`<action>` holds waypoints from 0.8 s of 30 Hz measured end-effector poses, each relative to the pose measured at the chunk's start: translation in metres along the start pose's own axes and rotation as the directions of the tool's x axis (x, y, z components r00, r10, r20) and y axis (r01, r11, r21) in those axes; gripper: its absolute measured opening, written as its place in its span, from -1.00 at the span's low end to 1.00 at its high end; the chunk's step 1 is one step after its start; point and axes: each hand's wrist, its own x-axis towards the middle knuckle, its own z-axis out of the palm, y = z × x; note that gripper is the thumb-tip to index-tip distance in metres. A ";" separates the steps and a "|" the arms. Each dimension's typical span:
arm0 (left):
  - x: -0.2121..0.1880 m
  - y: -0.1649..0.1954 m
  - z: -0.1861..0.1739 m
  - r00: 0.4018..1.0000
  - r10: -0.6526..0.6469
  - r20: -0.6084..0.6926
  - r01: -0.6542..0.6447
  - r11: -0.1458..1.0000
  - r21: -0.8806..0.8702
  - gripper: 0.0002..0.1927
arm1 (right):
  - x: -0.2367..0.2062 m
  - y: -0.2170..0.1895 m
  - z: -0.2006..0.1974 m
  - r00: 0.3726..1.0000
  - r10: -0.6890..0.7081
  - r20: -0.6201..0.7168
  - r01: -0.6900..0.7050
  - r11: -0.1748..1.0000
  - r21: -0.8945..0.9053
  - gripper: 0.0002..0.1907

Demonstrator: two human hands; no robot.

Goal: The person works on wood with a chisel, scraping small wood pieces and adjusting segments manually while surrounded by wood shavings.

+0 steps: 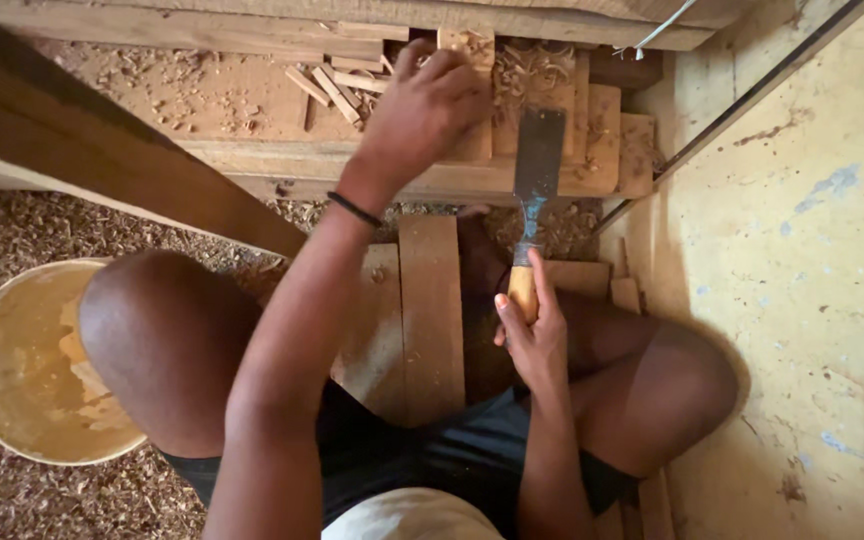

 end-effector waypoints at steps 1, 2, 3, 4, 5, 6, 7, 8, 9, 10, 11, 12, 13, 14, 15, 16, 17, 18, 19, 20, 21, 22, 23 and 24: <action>-0.001 -0.004 0.001 1.000 -0.025 0.003 0.025 0.999 -0.041 -0.82 | 0.000 0.001 0.000 1.000 -0.007 0.004 0.007 1.000 0.006 -0.25; -0.003 -0.007 0.003 0.999 -0.049 0.007 0.050 0.996 -0.081 -0.85 | -0.001 0.001 -0.001 1.000 0.005 0.008 -0.005 1.000 0.024 -0.25; -0.006 -0.011 0.004 0.999 -0.042 -0.027 0.041 0.997 -0.058 -0.86 | -0.001 0.002 0.000 1.000 0.015 0.012 -0.016 0.999 0.043 -0.25; -0.009 -0.013 0.005 0.997 -0.034 -0.062 0.032 0.999 -0.037 -0.87 | -0.001 0.003 0.000 1.000 0.027 0.014 -0.028 0.998 0.062 -0.25; -0.012 -0.014 0.006 0.995 -0.030 -0.094 0.028 0.999 -0.019 -0.88 | -0.001 0.004 0.000 1.000 0.023 0.011 -0.024 0.997 0.073 -0.24; -0.016 -0.014 0.006 0.997 -0.049 -0.057 0.047 0.998 -0.031 -0.89 | -0.001 0.005 0.000 1.000 0.022 0.011 -0.023 0.997 0.080 -0.24; -0.019 -0.013 0.006 0.997 -0.069 -0.021 0.068 0.997 -0.038 -0.89 | -0.002 0.005 0.001 1.000 0.018 0.016 -0.019 0.996 0.087 -0.23; -0.021 -0.013 0.006 0.996 -0.086 0.012 0.087 0.996 -0.038 -0.88 | -0.001 0.006 0.001 1.000 0.027 0.013 -0.028 0.997 0.074 -0.24; -0.024 -0.012 0.005 0.993 -0.116 0.009 0.116 0.991 -0.063 -0.86 | -0.001 0.007 0.000 0.999 0.033 0.010 -0.034 0.997 0.062 -0.24; -0.026 -0.010 0.004 0.989 -0.146 0.007 0.146 0.985 -0.092 -0.84 | -0.001 0.007 0.000 0.999 0.041 0.006 -0.041 0.998 0.050 -0.24; -0.027 -0.007 0.003 0.984 -0.175 0.008 0.175 0.977 -0.124 -0.80 | -0.001 0.007 0.000 0.999 0.033 0.015 -0.033 0.998 0.057 -0.24; -0.028 -0.005 0.002 0.979 -0.203 0.023 0.204 0.968 -0.147 -0.79 | -0.001 0.007 -0.001 0.999 0.026 0.021 -0.027 0.998 0.063 -0.24; -0.029 -0.003 0.001 0.973 -0.228 0.038 0.231 0.958 -0.170 -0.75 | -0.001 0.007 -0.001 0.999 0.018 0.026 -0.020 0.997 0.070 -0.23; -0.029 -0.002 -0.001 0.967 -0.251 0.054 0.257 0.947 -0.191 -0.70 | -0.001 0.007 -0.001 0.999 0.022 0.031 -0.024 0.996 0.091 -0.22; -0.030 -0.001 -0.002 0.966 -0.251 0.068 0.259 0.947 -0.188 -0.61 | -0.001 0.006 0.000 0.999 0.024 0.035 -0.028 0.993 0.115 -0.20; -0.031 0.000 -0.003 0.965 -0.249 0.082 0.261 0.947 -0.187 -0.52 | -0.001 0.006 0.000 0.999 0.026 0.038 -0.031 0.990 0.138 -0.18; -0.031 0.001 -0.003 0.964 -0.249 0.095 0.263 0.947 -0.186 -0.44 | -0.002 0.006 0.000 0.999 0.037 0.023 -0.039 0.989 0.143 -0.17; -0.031 0.001 -0.002 0.964 -0.253 0.088 0.265 0.947 -0.180 -0.46 | -0.002 0.006 0.000 0.999 0.046 0.010 -0.047 0.988 0.147 -0.16; -0.030 0.001 0.000 0.963 -0.258 0.078 0.268 0.948 -0.173 -0.49 | -0.001 0.005 0.000 0.998 0.055 -0.002 -0.054 0.987 0.151 -0.14; -0.029 0.001 0.002 0.962 -0.263 0.068 0.271 0.948 -0.165 -0.52 | -0.001 0.005 -0.001 0.997 0.082 -0.008 -0.080 0.988 0.131 -0.14; -0.029 0.001 0.005 0.956 -0.287 0.066 0.294 0.940 -0.173 -0.56 | -0.001 0.005 -0.003 0.994 0.108 -0.016 -0.106 0.988 0.111 -0.15; -0.027 0.000 0.009 0.948 -0.311 0.064 0.318 0.931 -0.182 -0.60 | 0.000 0.006 -0.004 0.991 0.134 -0.024 -0.132 0.987 0.090 -0.15; -0.026 0.000 0.012 0.939 -0.337 0.063 0.343 0.920 -0.190 -0.65 | 0.000 0.006 -0.005 0.993 0.114 -0.016 -0.112 0.988 0.104 -0.15; -0.026 0.000 0.014 0.935 -0.348 0.061 0.354 0.917 -0.187 -0.63 | 0.000 0.007 -0.006 0.996 0.094 -0.007 -0.092 0.989 0.119 -0.16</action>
